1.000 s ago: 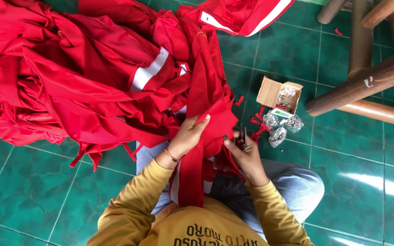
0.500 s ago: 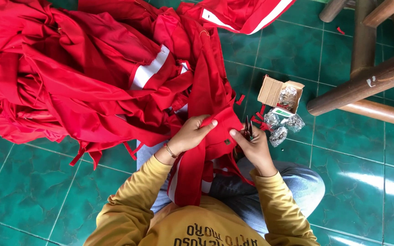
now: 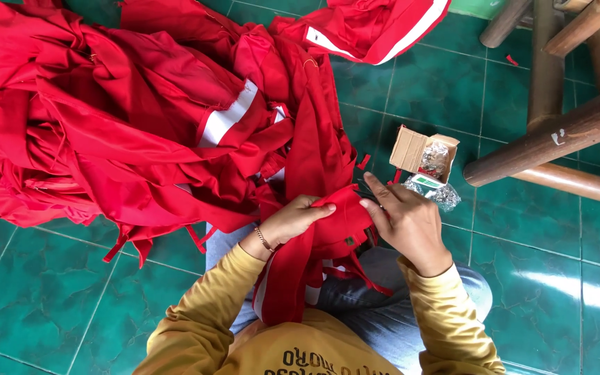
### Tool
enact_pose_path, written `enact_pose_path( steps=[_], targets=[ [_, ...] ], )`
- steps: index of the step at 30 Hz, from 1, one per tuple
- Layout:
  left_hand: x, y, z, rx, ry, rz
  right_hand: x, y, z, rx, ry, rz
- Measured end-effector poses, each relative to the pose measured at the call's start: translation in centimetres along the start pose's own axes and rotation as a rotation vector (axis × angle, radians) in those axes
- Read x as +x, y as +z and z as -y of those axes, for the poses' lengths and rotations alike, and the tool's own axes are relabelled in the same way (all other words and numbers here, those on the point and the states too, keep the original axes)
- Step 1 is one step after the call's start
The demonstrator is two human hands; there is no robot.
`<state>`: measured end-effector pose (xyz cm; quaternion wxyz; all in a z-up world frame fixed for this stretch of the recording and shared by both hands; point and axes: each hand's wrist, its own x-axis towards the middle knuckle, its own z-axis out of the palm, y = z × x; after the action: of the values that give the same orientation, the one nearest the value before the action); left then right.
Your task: Trimming excess fabric from red garment components using scissors while sitting on the floor.
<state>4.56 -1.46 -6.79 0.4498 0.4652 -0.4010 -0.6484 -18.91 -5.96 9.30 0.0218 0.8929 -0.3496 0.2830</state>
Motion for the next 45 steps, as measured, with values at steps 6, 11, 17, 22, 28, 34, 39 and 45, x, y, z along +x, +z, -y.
enact_pose_path(
  steps=[6, 11, 17, 22, 28, 34, 39, 45],
  targets=[
    [0.0, 0.3, 0.0, 0.080, -0.034, 0.012, 0.6, 0.5, 0.5, 0.016, -0.040, -0.008],
    [0.8, -0.1, 1.5, 0.105, -0.048, 0.011, 1.5, -0.1, 0.5, 0.167, 0.035, 0.016],
    [1.1, -0.4, 2.1, 0.069, -0.035, -0.024, 2.3, -0.1, -0.2, 0.601, 0.213, 0.047],
    [-1.6, 1.2, -5.5, 0.027, 0.050, -0.147, 0.8, 6.7, -6.4, 0.448, 0.472, 0.019],
    [-2.5, -0.8, -8.1, 0.184, 0.226, -0.358, -13.7, 26.6, -17.0, 0.005, 0.707, 0.626],
    [-1.5, -0.9, -6.6, 0.177, 0.276, -0.366, -19.3, 35.7, -18.4, 0.030, 0.732, 0.684],
    [-1.0, -1.7, -2.9, 0.047, 0.147, -0.255, -19.7, 35.8, -16.4, -0.336, 0.374, 0.325],
    [0.0, -0.4, -4.0, -0.076, 0.036, -0.236, -18.6, 35.5, -15.4, -0.554, 0.340, 0.255]
  ],
)
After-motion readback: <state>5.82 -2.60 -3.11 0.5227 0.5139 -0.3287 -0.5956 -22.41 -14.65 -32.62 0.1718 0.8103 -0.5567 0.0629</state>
